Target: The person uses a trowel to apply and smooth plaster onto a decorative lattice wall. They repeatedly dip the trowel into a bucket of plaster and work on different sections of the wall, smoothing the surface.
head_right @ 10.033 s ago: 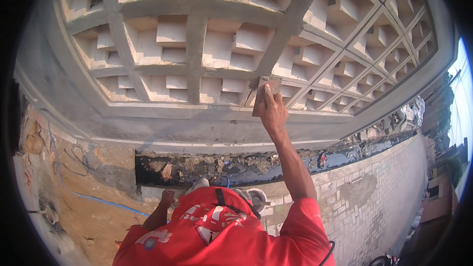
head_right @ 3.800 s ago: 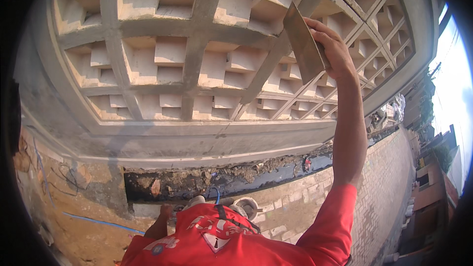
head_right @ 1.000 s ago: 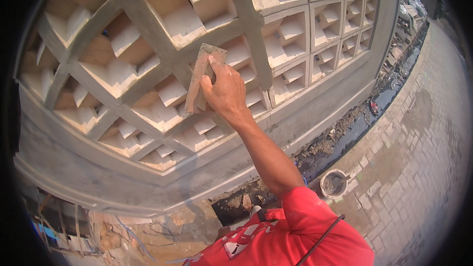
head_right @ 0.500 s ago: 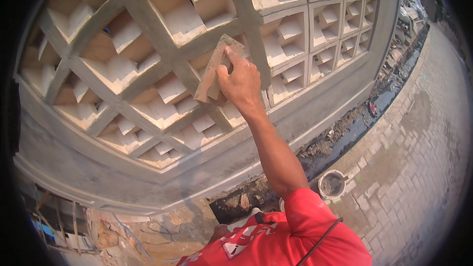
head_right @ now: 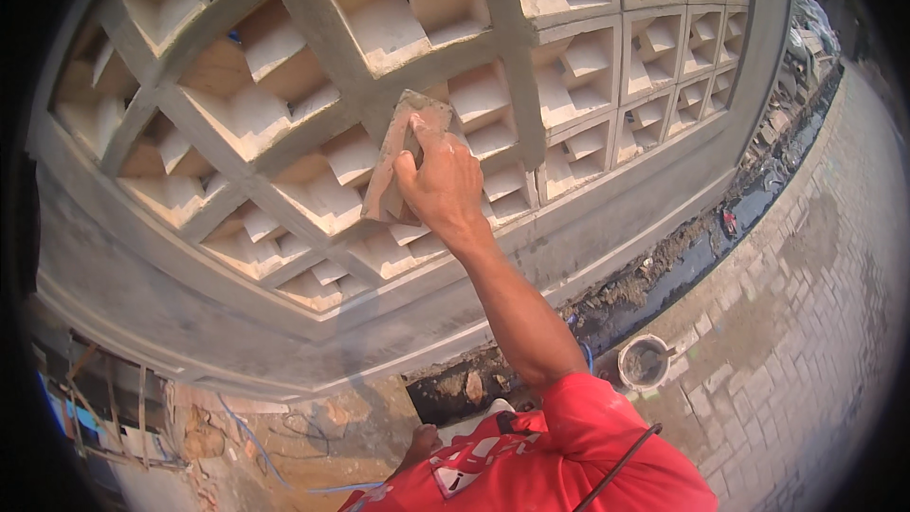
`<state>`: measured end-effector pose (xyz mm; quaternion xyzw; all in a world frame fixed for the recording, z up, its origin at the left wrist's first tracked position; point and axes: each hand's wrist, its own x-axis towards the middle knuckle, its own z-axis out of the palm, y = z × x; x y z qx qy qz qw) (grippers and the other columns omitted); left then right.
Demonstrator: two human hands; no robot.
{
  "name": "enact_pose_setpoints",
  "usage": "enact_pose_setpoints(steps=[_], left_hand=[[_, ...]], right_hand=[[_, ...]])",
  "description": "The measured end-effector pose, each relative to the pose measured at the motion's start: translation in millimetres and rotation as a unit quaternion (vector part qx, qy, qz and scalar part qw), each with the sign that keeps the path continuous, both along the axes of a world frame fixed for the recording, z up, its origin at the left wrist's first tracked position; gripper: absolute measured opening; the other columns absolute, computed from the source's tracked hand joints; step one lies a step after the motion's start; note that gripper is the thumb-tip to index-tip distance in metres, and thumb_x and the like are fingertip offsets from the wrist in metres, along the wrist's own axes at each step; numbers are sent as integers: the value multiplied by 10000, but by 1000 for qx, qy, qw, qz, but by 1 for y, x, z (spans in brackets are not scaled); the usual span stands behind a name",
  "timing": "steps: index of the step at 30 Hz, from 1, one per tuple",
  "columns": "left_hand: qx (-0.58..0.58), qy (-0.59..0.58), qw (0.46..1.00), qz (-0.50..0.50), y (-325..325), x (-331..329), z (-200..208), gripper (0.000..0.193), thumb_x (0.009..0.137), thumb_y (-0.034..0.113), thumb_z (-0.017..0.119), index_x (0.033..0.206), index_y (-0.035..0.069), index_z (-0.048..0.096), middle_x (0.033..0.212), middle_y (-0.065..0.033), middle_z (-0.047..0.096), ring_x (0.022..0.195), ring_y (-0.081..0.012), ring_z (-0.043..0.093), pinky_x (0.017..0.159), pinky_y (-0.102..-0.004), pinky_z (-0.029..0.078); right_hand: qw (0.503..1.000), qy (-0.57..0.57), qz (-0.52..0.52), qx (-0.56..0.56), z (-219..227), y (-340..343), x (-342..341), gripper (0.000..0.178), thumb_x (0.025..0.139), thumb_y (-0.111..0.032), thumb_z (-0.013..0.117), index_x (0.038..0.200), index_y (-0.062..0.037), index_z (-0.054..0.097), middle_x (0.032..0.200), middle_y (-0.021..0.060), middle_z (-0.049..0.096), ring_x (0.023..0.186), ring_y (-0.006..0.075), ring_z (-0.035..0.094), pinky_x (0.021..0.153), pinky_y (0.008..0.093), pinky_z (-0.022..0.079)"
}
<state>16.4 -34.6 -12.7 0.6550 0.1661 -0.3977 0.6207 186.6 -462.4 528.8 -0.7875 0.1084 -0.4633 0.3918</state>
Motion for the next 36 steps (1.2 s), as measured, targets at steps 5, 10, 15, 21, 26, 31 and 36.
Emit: enact_pose_setpoints(steps=[5, 10, 15, 21, 26, 31, 36], left_hand=[[106, -28, 992, 67, -37, -16, 21, 157, 851, 227, 565, 912, 84, 543, 740, -48, 509, 523, -184, 535, 429, -283, 449], [67, -255, 961, -81, 5, -28, -11, 142, 837, 230, 568, 878, 97, 544, 726, -52, 517, 528, -197, 537, 431, -302, 448], [111, -156, 981, -18, 18, -39, -2, 127, 828, 219, 569, 810, 99, 530, 679, -50, 508, 543, -205, 545, 445, -320, 448], [128, -475, 855, -164, 11, -37, -9, 123, 814, 184, 571, 766, 83, 521, 654, -50, 508, 544, -202, 547, 445, -331, 450], [160, -294, 922, -196, 8, -48, -28, 162, 794, 187, 593, 725, 62, 517, 635, -59, 478, 513, -216, 520, 426, -356, 448], [96, 10, 991, 97, -5, -31, -34, 231, 797, 203, 604, 940, 27, 561, 744, -109, 555, 563, -246, 581, 417, -345, 461], [172, 32, 981, 89, -27, -19, -24, 275, 798, 191, 591, 1017, 30, 550, 735, -127, 584, 502, -248, 579, 409, -337, 456]], right_hand=[[994, -29, -73, 80, 24, -42, 8, 483, 738, -198, 516, 1172, 11, 556, 789, 232, 610, 724, 351, 619, 719, 429, 490], [997, 74, -22, 4, 20, 56, 24, 470, 742, -202, 528, 1168, -9, 566, 863, 230, 623, 776, 370, 610, 734, 421, 482], [1000, 2, 13, 6, 3, 32, 7, 476, 746, -211, 534, 1183, -24, 561, 873, 226, 615, 788, 347, 617, 741, 411, 481], [996, -8, -82, 26, 19, 17, 35, 474, 757, -203, 530, 1194, -19, 549, 833, 206, 609, 745, 335, 610, 726, 414, 475], [995, 60, -18, -72, -5, 37, 11, 462, 753, -194, 543, 1197, -68, 564, 830, 196, 616, 773, 334, 606, 741, 402, 474], [994, -19, -86, -62, 19, -3, 18, 470, 764, -202, 540, 1215, -70, 548, 778, 169, 576, 706, 312, 590, 669, 414, 477], [989, 71, -82, -101, -7, 39, 29, 479, 764, -197, 544, 1225, -68, 537, 771, 171, 572, 738, 314, 590, 694, 414, 476]])
